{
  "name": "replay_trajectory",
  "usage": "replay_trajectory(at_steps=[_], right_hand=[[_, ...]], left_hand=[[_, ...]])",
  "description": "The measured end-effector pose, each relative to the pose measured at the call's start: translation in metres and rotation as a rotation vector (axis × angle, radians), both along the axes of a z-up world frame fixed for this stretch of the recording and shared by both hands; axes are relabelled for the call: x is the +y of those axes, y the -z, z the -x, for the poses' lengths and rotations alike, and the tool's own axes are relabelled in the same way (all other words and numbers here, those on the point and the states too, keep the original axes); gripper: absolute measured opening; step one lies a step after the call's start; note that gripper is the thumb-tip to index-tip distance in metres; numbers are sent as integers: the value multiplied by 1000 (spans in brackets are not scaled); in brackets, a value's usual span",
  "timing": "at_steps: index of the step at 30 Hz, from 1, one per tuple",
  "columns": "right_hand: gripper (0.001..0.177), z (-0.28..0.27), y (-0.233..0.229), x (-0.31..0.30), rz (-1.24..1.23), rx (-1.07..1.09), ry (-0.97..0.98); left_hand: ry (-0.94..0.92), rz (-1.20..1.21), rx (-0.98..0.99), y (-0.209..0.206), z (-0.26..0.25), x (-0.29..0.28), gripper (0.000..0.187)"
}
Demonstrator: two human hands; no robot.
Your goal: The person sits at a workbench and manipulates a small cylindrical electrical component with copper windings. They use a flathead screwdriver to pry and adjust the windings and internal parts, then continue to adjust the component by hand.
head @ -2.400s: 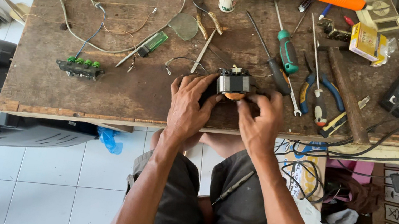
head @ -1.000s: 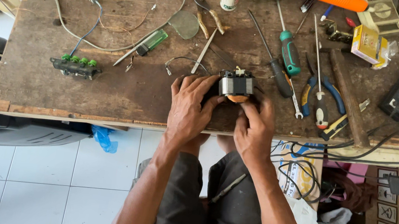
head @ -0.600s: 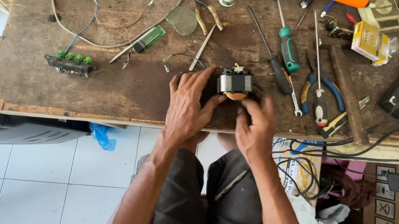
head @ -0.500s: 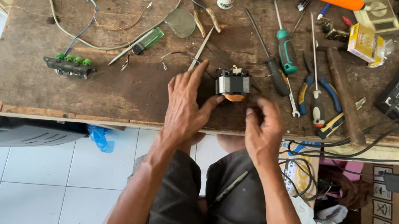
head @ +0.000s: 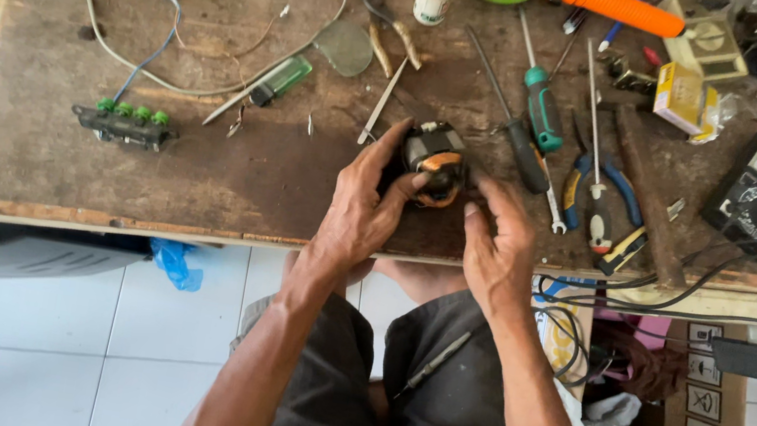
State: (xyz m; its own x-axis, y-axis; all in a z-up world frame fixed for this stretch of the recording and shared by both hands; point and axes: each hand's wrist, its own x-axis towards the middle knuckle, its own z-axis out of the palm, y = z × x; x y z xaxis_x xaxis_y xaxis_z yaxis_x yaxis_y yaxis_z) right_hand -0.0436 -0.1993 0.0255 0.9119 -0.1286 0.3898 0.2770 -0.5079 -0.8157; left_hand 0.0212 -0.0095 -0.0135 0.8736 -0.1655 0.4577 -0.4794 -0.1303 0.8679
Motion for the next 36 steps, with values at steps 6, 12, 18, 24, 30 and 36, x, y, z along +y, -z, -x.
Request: replay_trajectory(at_steps=[6, 12, 18, 24, 30, 36], right_hand=[[40, -4, 2, -6, 50, -4, -26], [40, -16, 23, -2, -25, 5, -24], [34, -23, -2, 21, -76, -13, -64], [32, -37, 5, 23, -49, 29, -70], [33, -43, -3, 44, -130, 49, -93], [38, -52, 4, 51, -154, 82, -167]], left_hand=[[-133, -188, 23, 3, 14, -1, 77], [-250, -193, 62, -13, 37, 6, 66], [-330, -224, 40, -16, 40, 24, 66], [-413, -306, 46, -24, 39, 30, 64], [-484, -242, 118, -4, 38, 26, 58], [-492, -176, -10, -12, 36, 25, 51]])
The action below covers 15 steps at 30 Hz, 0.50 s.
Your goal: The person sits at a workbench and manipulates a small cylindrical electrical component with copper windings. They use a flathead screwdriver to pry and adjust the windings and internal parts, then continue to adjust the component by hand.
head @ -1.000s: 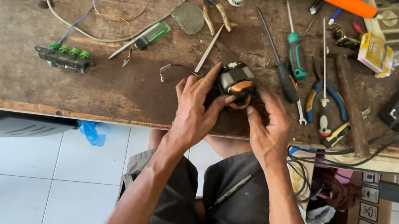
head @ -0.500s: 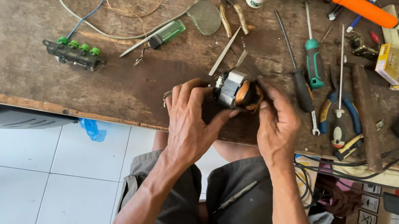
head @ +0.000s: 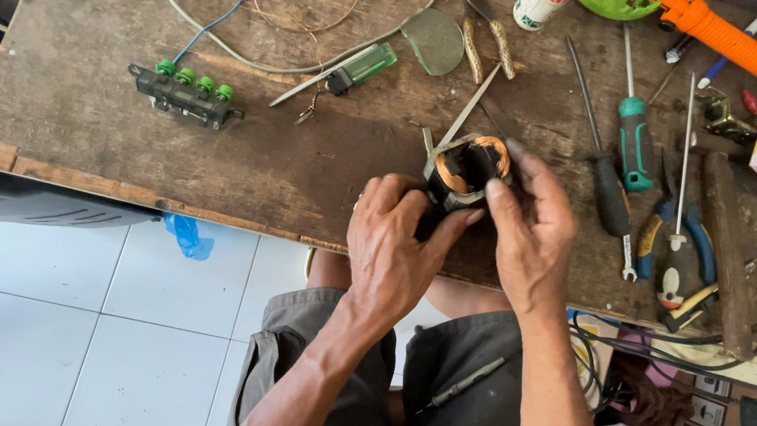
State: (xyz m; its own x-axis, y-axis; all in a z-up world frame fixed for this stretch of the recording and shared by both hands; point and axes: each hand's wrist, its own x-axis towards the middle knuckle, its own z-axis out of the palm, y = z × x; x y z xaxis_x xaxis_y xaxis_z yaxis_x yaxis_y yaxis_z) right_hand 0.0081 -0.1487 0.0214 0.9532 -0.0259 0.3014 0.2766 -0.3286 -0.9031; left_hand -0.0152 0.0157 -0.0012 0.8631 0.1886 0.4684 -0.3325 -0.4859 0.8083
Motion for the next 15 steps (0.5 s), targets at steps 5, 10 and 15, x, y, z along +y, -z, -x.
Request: replay_trajectory(at_steps=[5, 10, 15], right_hand=[[36, -10, 0, -8, 58, -19, 0], [33, -12, -10, -1, 97, 21, 32], [31, -12, -17, 1, 112, 17, 46]], left_hand=[[56, 12, -63, 17, -3, -3, 45], [129, 67, -52, 14, 0, 1, 37], [189, 200, -11, 3, 2, 6, 20]])
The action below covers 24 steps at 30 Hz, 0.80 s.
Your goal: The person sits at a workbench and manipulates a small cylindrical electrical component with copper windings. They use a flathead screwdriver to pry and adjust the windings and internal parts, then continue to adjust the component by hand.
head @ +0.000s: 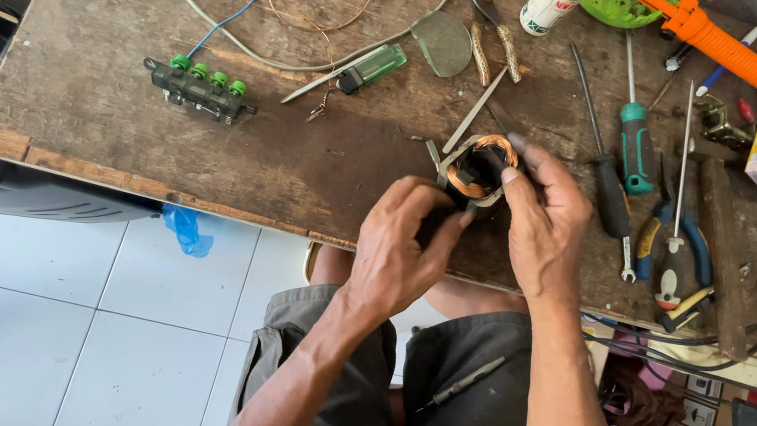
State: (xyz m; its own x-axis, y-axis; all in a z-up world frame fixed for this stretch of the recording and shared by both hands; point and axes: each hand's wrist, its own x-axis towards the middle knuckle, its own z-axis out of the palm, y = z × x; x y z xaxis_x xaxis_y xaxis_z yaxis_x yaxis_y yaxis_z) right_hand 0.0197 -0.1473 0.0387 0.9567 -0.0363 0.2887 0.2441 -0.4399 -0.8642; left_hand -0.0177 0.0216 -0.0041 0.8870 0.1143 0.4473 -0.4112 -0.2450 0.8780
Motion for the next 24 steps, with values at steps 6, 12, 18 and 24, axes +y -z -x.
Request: replay_trajectory(at_steps=[6, 12, 18, 24], right_hand=[[32, 4, 8, -5, -60, 13, 22], [31, 5, 4, -6, -18, -23, 20], [29, 5, 5, -10, 14, -66, 94], [26, 44, 15, -62, 279, -191, 296]], left_hand=[[-52, 31, -22, -17, -3, 8, 47], [36, -239, 87, -23, -7, -3, 79], [14, -185, 191, -8, -14, -15, 90], [4, -353, 140, -21, -11, -11, 96]])
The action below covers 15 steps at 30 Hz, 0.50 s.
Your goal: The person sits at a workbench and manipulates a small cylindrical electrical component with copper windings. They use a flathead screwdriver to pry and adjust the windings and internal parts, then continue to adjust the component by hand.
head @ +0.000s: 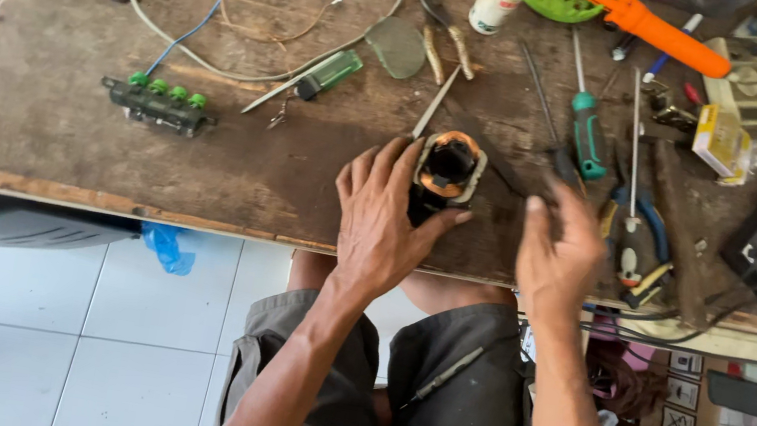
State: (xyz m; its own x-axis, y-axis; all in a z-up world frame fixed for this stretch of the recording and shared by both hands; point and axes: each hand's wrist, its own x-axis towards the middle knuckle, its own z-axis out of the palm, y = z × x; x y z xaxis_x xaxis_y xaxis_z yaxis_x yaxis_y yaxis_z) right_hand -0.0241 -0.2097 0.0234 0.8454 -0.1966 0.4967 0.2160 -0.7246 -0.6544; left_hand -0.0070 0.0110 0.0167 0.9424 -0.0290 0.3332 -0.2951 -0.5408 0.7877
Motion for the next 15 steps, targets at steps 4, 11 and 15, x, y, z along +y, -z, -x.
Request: replay_trajectory(at_steps=[4, 11, 15], right_hand=[[15, 8, 39, -88, 383, -131, 189], [24, 9, 45, -93, 621, 66, 239], [22, 20, 61, -74, 666, -11, 253]], left_hand=[[16, -45, 1, -3, -2, -2, 98], [21, -78, -15, 9, -3, -6, 102], [7, -63, -24, -5, 2, -6, 98]])
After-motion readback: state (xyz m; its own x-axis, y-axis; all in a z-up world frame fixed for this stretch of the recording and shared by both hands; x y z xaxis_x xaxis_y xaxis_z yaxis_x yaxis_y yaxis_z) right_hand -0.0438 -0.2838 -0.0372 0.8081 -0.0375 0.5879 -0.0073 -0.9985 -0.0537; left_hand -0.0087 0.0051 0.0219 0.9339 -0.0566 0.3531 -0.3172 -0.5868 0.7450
